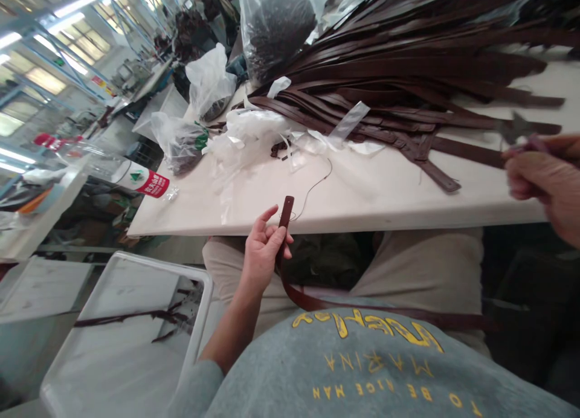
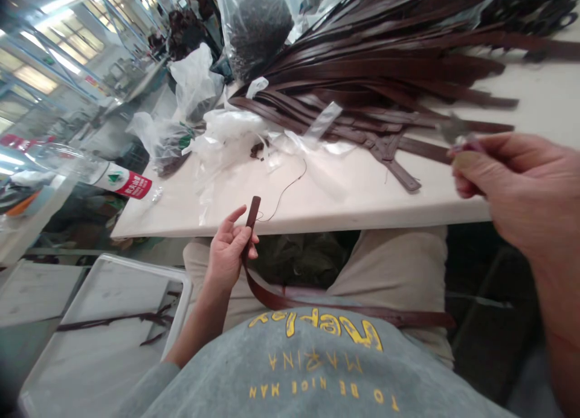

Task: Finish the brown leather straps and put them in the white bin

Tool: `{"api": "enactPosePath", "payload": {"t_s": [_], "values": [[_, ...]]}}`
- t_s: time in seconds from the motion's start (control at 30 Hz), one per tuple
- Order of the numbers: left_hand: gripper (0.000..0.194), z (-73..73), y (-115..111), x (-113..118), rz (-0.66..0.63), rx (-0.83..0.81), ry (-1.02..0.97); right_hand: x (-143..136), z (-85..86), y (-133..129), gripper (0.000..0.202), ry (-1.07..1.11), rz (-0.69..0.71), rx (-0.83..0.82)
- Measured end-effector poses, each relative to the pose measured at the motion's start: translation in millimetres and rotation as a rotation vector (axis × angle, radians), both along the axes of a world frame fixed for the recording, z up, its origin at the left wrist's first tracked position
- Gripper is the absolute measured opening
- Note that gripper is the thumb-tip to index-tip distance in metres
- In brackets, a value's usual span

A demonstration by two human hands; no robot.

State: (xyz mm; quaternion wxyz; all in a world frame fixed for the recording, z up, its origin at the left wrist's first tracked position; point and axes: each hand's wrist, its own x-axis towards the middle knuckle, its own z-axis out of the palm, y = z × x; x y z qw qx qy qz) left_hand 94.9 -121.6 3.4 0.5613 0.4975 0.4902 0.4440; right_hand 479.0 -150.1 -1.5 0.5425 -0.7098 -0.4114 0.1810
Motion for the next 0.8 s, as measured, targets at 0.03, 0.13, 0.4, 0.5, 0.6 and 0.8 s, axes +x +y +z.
{"api": "enactPosePath", "payload": {"t_s": [0.03, 0.13, 0.4, 0.5, 0.6, 0.8], "values": [[0.063, -0.7, 1, 4, -0.004, -0.003, -0.007, -16, 2.8, -2, 0.046, 0.064, 0.087, 0.025], [0.064, -1.6, 2, 16, -0.016, -0.016, -0.03, -70, 0.4, -10, 0.045, 0.356, 0.515, -0.041], [0.063, 5.2, -1, 33, -0.041, 0.031, -0.074, -160, -38.7, -4, 0.025, 0.604, 0.967, -0.121], [0.065, 7.0, -4, 34, -0.004, 0.058, -0.066, -172, -40.9, 2, 0.037, 0.643, 0.98, -0.127], [0.067, 6.8, -7, 36, 0.014, 0.055, -0.064, -181, -38.7, 6, 0.065, 0.679, 0.97, -0.131], [0.071, 4.1, -7, 37, 0.013, 0.033, -0.047, -188, -35.9, 13, 0.065, 0.791, 0.875, -0.11]]}}
